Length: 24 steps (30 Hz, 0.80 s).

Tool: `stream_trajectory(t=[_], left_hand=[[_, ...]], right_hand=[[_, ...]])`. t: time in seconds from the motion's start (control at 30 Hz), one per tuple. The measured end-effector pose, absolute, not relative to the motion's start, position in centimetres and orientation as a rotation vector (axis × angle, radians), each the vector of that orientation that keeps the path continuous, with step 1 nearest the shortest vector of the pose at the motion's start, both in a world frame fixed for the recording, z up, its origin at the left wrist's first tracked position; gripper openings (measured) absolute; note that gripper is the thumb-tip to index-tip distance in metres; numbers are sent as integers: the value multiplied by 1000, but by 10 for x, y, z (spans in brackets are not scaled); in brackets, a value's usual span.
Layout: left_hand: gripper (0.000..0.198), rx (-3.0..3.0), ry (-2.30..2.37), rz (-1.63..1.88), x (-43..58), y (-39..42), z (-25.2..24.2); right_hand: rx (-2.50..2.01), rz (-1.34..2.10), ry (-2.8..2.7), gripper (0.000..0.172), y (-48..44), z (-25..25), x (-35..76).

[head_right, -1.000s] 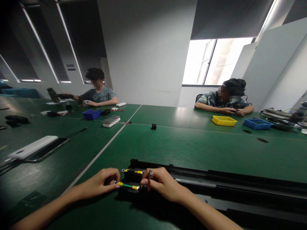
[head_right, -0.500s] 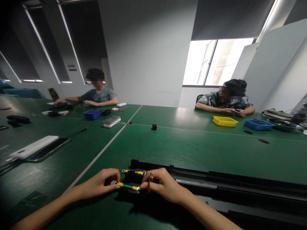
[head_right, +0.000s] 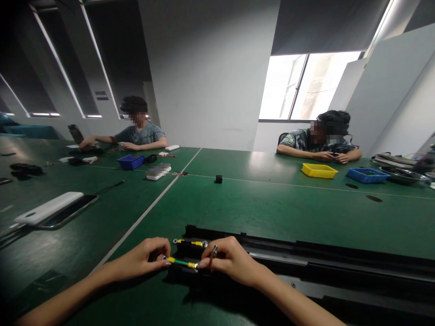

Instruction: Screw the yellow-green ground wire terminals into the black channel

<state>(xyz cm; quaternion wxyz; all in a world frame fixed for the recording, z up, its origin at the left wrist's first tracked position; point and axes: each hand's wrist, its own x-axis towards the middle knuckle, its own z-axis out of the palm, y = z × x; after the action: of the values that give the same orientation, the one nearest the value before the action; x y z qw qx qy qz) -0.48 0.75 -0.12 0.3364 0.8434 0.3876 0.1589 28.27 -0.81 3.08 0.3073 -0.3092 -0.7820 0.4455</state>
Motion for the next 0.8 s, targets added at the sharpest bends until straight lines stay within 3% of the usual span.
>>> stream_trajectory(t=[0.63,0.8], left_hand=[[10,2198,1008,412,-5,8,-2],[12,2193,1015,390,-5,7,0]], right_hand=[[-816,1220,-2040,33,-7,27,283],[-848,1165,-2094,43,-7,27,284]])
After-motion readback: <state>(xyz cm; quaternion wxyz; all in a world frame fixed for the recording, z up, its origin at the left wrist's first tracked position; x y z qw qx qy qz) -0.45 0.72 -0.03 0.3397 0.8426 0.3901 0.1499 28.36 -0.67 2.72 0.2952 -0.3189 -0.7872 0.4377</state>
